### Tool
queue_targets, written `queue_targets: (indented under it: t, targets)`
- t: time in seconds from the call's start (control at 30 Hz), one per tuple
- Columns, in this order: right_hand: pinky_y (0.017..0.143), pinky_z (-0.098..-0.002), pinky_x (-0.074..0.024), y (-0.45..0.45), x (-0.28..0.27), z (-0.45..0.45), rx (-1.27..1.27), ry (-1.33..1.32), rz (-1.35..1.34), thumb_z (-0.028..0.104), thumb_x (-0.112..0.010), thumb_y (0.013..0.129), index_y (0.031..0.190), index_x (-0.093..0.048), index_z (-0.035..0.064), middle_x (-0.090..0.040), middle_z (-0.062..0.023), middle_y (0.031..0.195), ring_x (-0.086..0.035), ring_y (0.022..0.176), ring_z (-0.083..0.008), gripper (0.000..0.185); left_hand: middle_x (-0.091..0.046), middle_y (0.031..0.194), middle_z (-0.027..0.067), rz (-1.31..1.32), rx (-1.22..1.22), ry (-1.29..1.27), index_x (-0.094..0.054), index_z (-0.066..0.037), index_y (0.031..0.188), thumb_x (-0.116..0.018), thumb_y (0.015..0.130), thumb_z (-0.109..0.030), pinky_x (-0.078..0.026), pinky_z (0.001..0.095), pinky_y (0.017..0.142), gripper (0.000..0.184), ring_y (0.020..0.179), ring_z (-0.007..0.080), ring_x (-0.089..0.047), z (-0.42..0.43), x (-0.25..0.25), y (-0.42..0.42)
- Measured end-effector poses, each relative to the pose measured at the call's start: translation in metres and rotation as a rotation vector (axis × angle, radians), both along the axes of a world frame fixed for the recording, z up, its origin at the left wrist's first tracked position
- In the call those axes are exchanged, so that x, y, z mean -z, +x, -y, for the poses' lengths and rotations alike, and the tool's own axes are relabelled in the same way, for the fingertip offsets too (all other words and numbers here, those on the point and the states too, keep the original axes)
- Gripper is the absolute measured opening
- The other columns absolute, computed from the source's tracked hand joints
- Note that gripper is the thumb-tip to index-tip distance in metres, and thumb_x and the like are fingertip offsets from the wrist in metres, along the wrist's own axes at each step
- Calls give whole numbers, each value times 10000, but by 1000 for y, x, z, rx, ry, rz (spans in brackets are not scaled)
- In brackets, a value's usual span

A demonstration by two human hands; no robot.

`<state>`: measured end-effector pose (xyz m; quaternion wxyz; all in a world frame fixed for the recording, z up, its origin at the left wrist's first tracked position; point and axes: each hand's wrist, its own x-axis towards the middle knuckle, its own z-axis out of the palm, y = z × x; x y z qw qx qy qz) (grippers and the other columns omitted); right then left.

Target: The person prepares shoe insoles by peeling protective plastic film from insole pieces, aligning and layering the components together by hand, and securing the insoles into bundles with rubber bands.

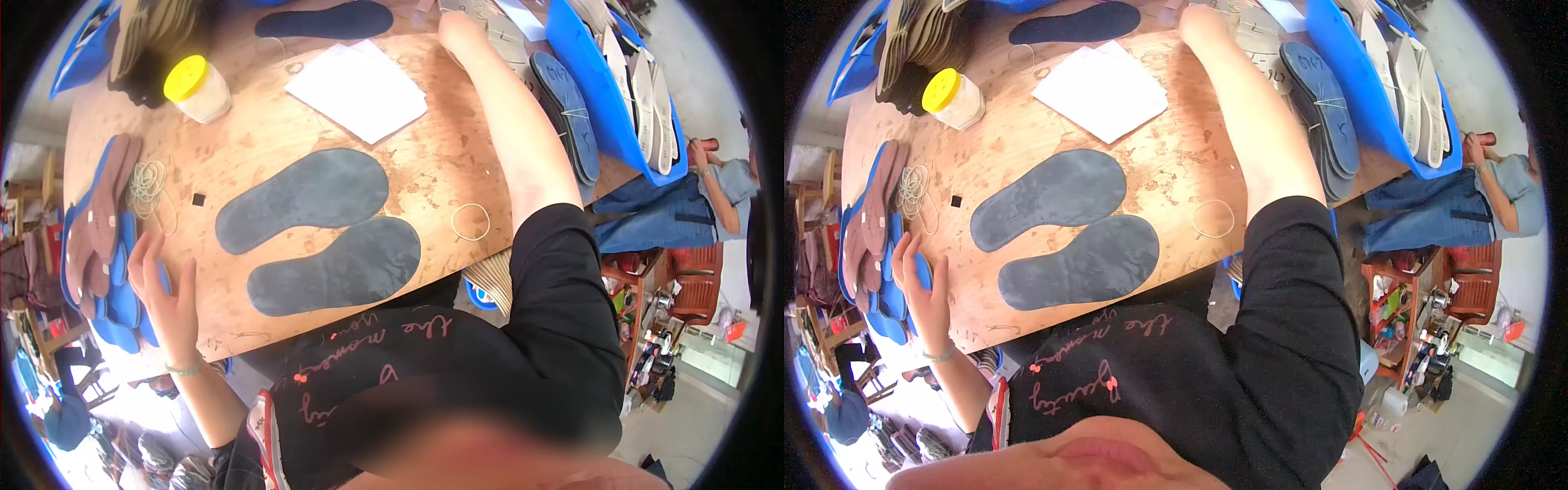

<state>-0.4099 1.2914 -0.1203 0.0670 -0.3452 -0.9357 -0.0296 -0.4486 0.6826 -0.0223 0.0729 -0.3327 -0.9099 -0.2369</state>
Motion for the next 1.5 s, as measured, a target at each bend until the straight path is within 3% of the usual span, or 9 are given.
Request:
queue_targets:
  t: [0.13,0.27,0.5,0.67,0.87,0.97,1.2,1.33,1.5]
  targets:
    - [847,-436,-506,13,-21,-36,177,-92,-5,292,-547,851,1019,-685,-23,-671,-249,979,-653,978,-365,382,-468,1352,154,-28,3,44,-547,-34,1250,-682,828,-109,-288,417,1081,450,1276,323,-398,11,-3,-7]
    - [809,-372,-507,70,-57,-34,165,-203,-455,366,-591,841,1042,-693,24,-703,-198,930,-683,901,-287,409,-473,1347,155,5,44,124,-549,-36,1241,-687,826,-117,-291,417,1079,445,1267,326,-407,2,-5,-8]
    - [837,-282,-505,131,-126,72,83,-875,-1250,71,-551,896,1167,-602,-96,-669,-142,1076,-652,950,-193,323,-471,1347,160,64,201,202,-559,-41,1250,-671,835,-93,-291,394,1087,433,1288,313,-408,-28,-13,14]
    - [906,-288,-490,172,-141,184,-126,-923,-1166,37,-503,905,1257,-536,-98,-630,-147,1175,-620,1051,-183,379,-540,1295,119,345,400,434,-558,-5,1249,-662,865,-97,-334,349,1064,409,1243,239,-473,-53,-12,29]
    - [894,-250,-474,185,-140,318,-402,-1057,-947,-23,-490,877,1303,-505,-85,-637,-105,1170,-613,1017,-130,430,-584,1247,73,1262,579,871,-459,10,1340,-659,913,-191,-408,294,1007,513,1172,153,-529,-107,-9,57]
    - [918,-253,-458,185,-130,365,-498,-1169,-823,-35,-520,882,1305,-494,-83,-617,-109,1208,-597,1049,-126,426,-601,1219,93,1423,610,1175,-437,23,1325,-732,844,-190,-461,315,973,603,1106,177,-588,-106,-9,68]
    - [898,-270,-470,181,-147,385,-599,-1176,-510,-22,-621,867,1219,-573,-45,-652,-96,1124,-628,993,-141,356,-558,1247,128,1139,462,1245,-337,32,1345,-800,767,-109,-454,340,987,754,1140,197,-560,-64,3,74]
    - [849,-262,-467,158,-166,400,-615,-827,-864,-18,-681,824,1061,-602,-24,-611,-65,1004,-608,916,-136,250,-520,1282,133,908,482,1078,-314,24,1361,-814,759,-145,-428,343,1005,800,1191,190,-502,-54,9,91]
    - [835,-259,-461,161,-160,405,-597,-863,-866,-34,-686,811,1041,-593,-20,-585,-63,1003,-592,910,-136,248,-524,1275,130,979,474,1090,-319,15,1361,-814,761,-147,-425,343,1005,795,1186,186,-502,-48,13,97]
